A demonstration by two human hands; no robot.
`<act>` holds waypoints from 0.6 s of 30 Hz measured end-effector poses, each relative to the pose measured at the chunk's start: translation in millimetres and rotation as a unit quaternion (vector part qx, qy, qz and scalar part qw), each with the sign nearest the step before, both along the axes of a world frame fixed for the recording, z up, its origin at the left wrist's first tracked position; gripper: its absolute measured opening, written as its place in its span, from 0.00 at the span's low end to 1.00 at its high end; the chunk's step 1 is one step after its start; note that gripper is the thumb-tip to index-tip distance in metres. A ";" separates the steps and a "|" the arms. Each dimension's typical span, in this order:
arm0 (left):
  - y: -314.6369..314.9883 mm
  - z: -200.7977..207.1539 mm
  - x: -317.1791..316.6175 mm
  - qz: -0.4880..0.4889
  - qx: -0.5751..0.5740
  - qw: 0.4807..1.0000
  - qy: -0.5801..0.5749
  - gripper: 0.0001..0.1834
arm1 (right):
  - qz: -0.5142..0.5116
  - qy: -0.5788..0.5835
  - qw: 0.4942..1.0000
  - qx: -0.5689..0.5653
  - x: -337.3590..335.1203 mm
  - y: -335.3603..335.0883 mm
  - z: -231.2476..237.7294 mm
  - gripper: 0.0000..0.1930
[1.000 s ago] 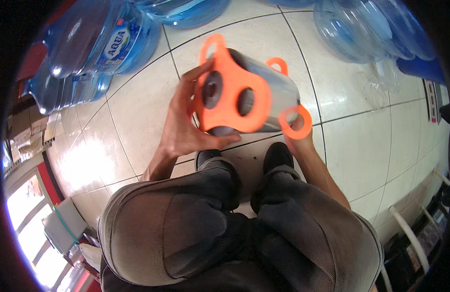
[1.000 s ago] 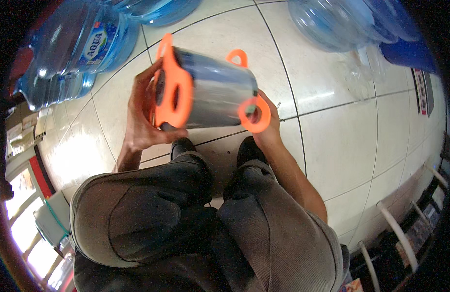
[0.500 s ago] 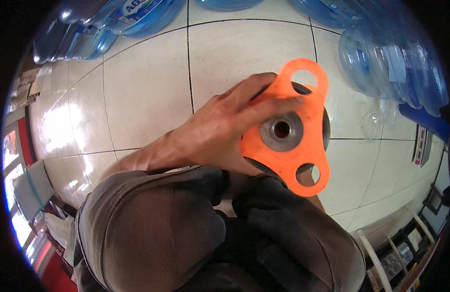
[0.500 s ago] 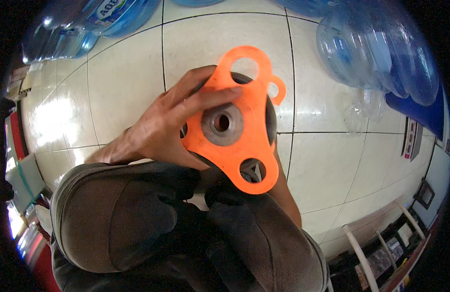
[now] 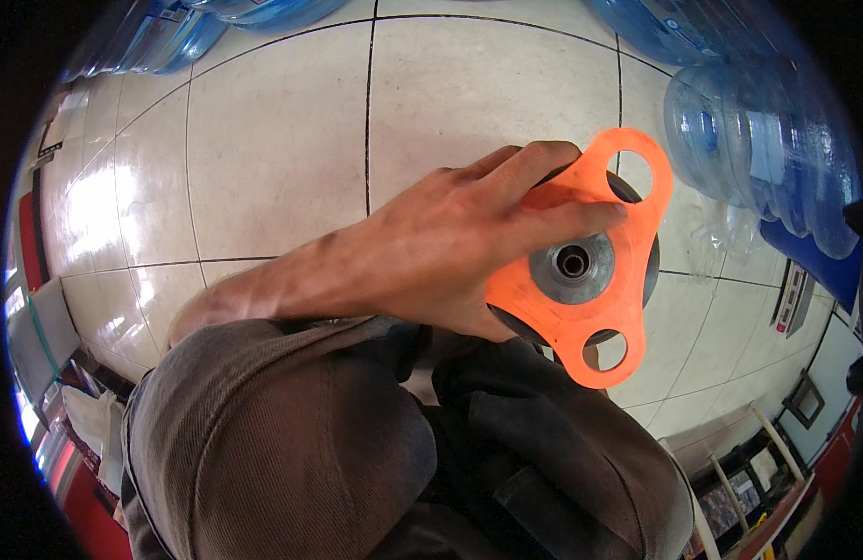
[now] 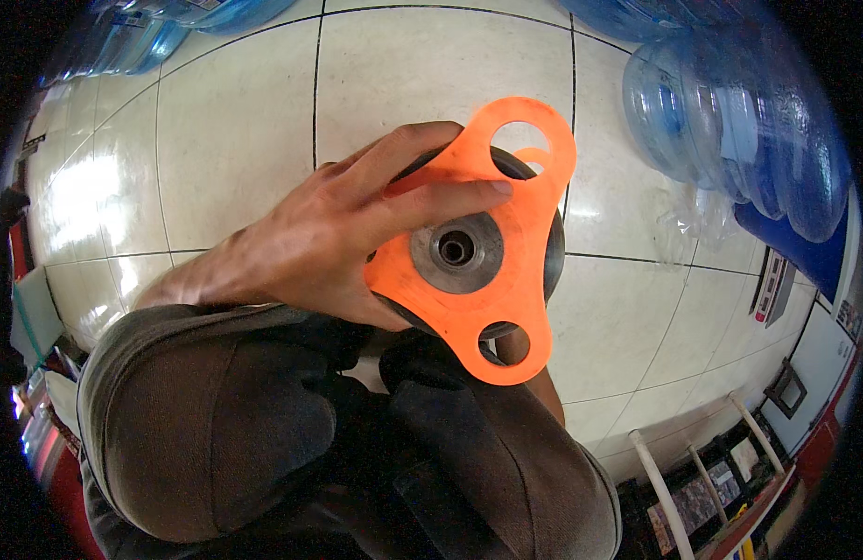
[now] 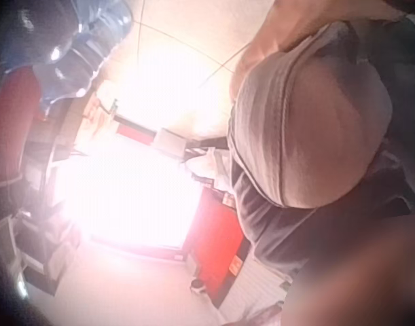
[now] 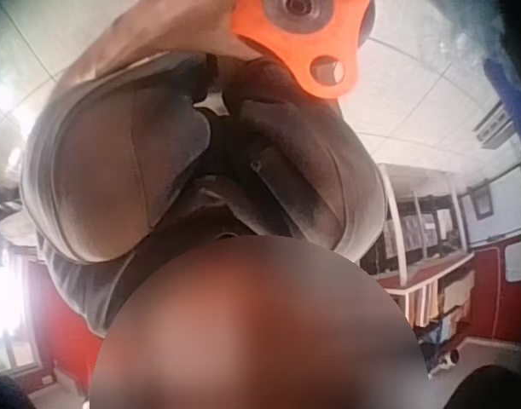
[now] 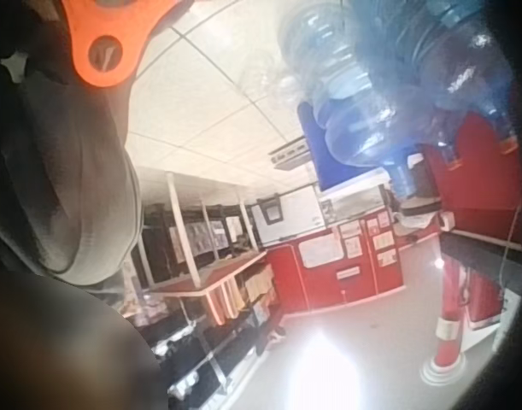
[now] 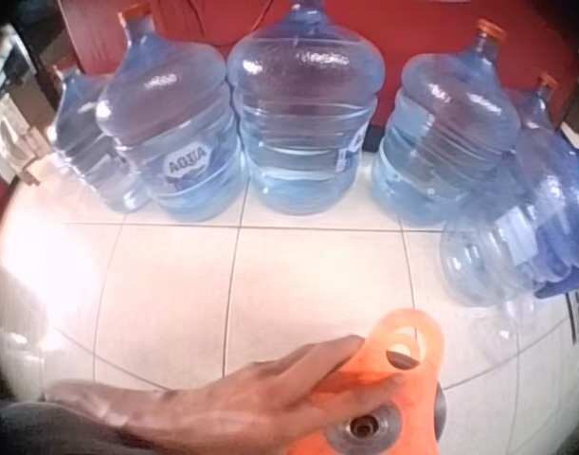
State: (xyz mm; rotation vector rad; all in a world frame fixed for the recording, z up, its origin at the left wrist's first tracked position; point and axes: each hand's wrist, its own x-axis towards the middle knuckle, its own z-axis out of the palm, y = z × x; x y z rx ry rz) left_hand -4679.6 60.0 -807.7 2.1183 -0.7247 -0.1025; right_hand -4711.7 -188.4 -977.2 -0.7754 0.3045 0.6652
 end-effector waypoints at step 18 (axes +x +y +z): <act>11.9 -67.9 -3.3 0.022 0.136 0.987 0.082 0.61 | 0.161 0.077 0.982 -0.063 43.9 14.5 -19.8 0.46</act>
